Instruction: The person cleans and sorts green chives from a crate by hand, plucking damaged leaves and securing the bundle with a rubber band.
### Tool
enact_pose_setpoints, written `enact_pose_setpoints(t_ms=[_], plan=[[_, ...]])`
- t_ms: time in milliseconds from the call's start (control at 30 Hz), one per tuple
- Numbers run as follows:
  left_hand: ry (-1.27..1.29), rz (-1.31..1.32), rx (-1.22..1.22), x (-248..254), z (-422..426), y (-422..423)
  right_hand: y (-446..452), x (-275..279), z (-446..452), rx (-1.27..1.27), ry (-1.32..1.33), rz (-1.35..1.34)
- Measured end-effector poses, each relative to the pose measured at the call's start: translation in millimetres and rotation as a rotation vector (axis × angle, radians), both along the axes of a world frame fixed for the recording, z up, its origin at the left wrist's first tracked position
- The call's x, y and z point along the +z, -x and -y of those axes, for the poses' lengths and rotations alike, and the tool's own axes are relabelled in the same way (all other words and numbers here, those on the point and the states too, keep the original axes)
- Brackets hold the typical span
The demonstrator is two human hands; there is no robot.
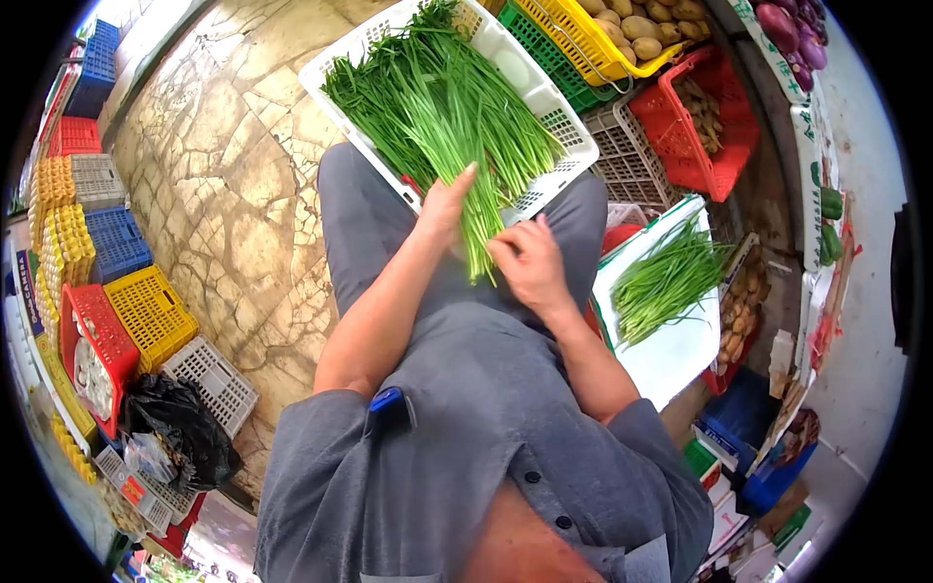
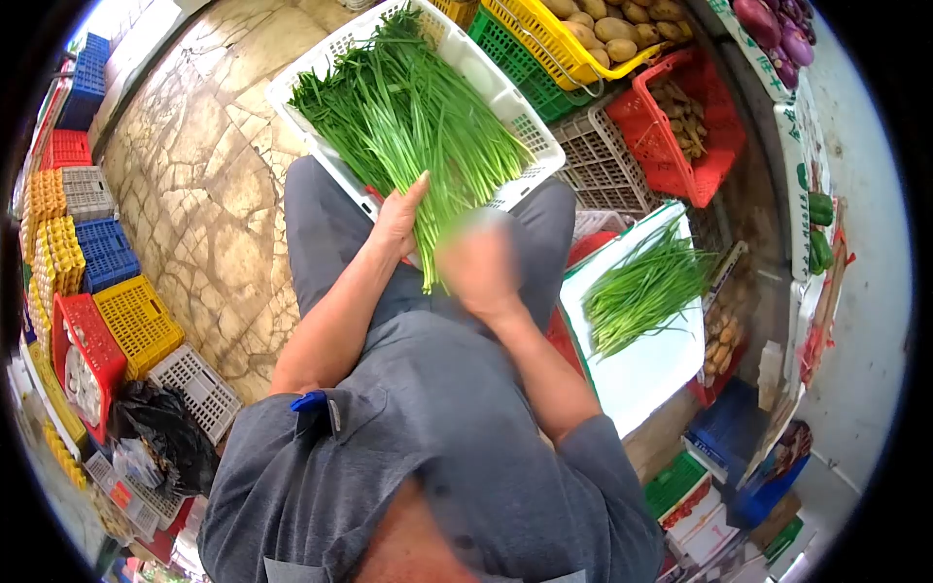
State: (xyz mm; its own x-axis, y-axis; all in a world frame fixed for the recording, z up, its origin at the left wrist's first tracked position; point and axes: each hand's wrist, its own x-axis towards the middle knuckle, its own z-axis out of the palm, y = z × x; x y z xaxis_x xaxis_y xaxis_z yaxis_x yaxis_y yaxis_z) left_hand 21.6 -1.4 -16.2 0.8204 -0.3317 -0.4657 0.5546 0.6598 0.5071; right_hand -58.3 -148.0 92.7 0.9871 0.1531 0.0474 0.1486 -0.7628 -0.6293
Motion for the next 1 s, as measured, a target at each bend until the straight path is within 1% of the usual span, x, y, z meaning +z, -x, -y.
enact_pose_setpoints(t_ms=[100, 200, 300, 400, 500, 600, 700, 800, 833, 867, 1000], plan=[[0.041, -0.069, 0.012, 7.2, -2.5, -0.1, -6.4, -11.9, -29.6, -0.032, 0.027, -0.057], [0.231, -0.208, 0.044, 13.9, -4.9, -4.1, -9.2, -15.2, -31.0, -0.052, -0.028, -0.079], [0.254, -0.249, 0.062, 25.1, -5.9, -4.5, -12.3, -3.0, -26.7, -0.161, -0.25, -0.186], [0.225, -0.188, 0.05, 2.4, -2.3, -4.9, -10.2, -10.6, -18.4, -0.115, -0.234, 0.003], [0.142, -0.156, 0.062, 10.2, -3.0, -2.6, 2.0, -30.5, -12.7, -0.318, -0.424, -0.065], [0.109, -0.095, 0.069, 23.0, -5.0, 0.7, 6.2, -35.2, -8.8, -0.43, -0.614, -0.189], [0.1, -0.088, 0.082, 11.3, -2.7, -0.8, 8.5, -32.7, -11.4, -0.478, -0.841, -0.137], [0.043, -0.124, 0.096, 3.6, -0.9, -1.9, 9.8, -30.0, -10.1, -0.487, -0.941, -0.082], [0.037, -0.115, 0.098, 1.4, -0.7, -1.7, 8.7, -28.6, -6.2, -0.473, -0.926, -0.067], [0.031, -0.106, 0.099, -0.5, -0.3, -1.2, 8.1, -26.1, -2.8, -0.455, -0.985, -0.023], [0.008, -0.141, 0.071, -5.8, -1.0, -2.1, -1.3, 5.9, 11.6, -0.408, -1.185, 0.16]])
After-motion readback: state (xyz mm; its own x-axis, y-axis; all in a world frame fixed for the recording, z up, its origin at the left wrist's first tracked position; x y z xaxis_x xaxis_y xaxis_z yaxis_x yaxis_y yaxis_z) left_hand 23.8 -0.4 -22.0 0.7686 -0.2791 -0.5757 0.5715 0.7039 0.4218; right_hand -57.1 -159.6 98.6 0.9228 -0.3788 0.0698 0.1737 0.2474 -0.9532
